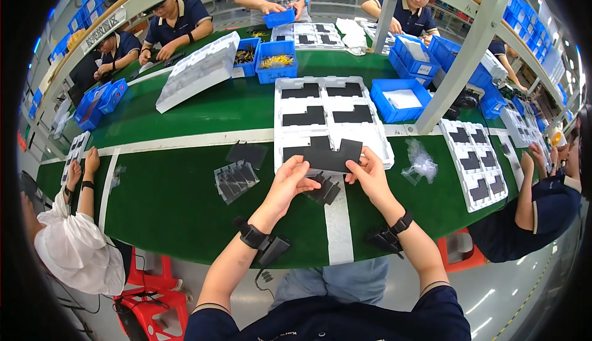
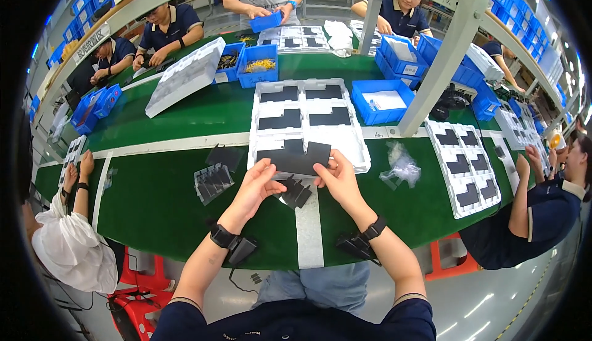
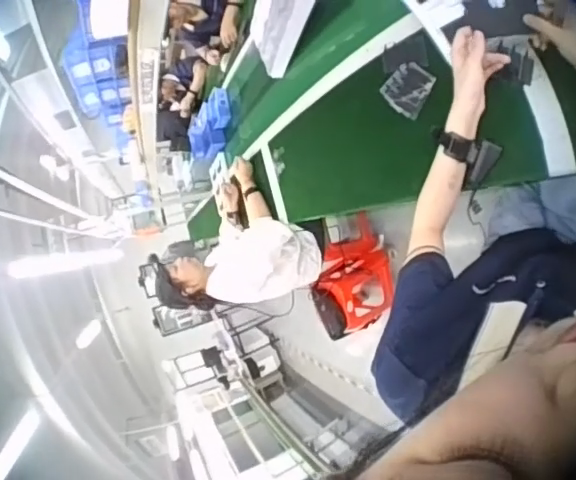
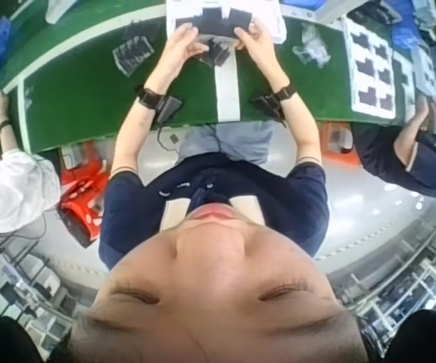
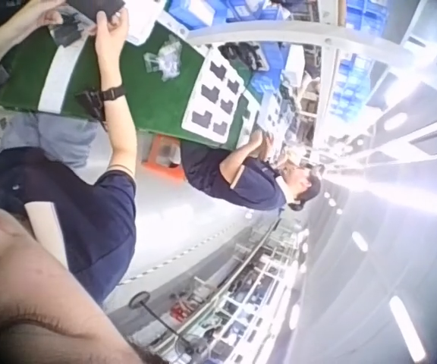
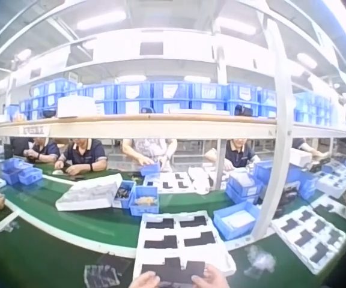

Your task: Assembling small black plastic electronic components and placing them into a segmented tray.

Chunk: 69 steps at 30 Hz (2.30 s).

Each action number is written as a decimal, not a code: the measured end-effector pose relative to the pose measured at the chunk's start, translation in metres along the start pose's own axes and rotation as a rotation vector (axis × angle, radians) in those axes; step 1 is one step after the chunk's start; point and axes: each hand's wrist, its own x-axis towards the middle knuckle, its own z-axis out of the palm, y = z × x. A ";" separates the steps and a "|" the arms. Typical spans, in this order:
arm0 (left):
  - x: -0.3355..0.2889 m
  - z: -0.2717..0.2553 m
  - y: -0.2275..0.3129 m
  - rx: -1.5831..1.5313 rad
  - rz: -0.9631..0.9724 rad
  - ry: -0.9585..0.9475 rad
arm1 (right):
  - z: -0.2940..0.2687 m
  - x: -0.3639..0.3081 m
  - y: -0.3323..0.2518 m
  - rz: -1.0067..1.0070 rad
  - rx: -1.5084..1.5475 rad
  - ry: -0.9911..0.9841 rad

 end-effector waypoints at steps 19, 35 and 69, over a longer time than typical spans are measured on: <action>0.010 -0.009 -0.008 0.369 0.195 -0.093 | -0.039 -0.025 -0.013 -0.230 -1.375 -0.107; 0.006 -0.013 0.007 0.306 0.223 -0.020 | 0.018 -0.029 -0.016 -0.305 -1.366 -0.249; -0.019 0.004 -0.024 0.606 0.053 -0.420 | 0.029 -0.111 0.002 -0.549 -0.819 0.062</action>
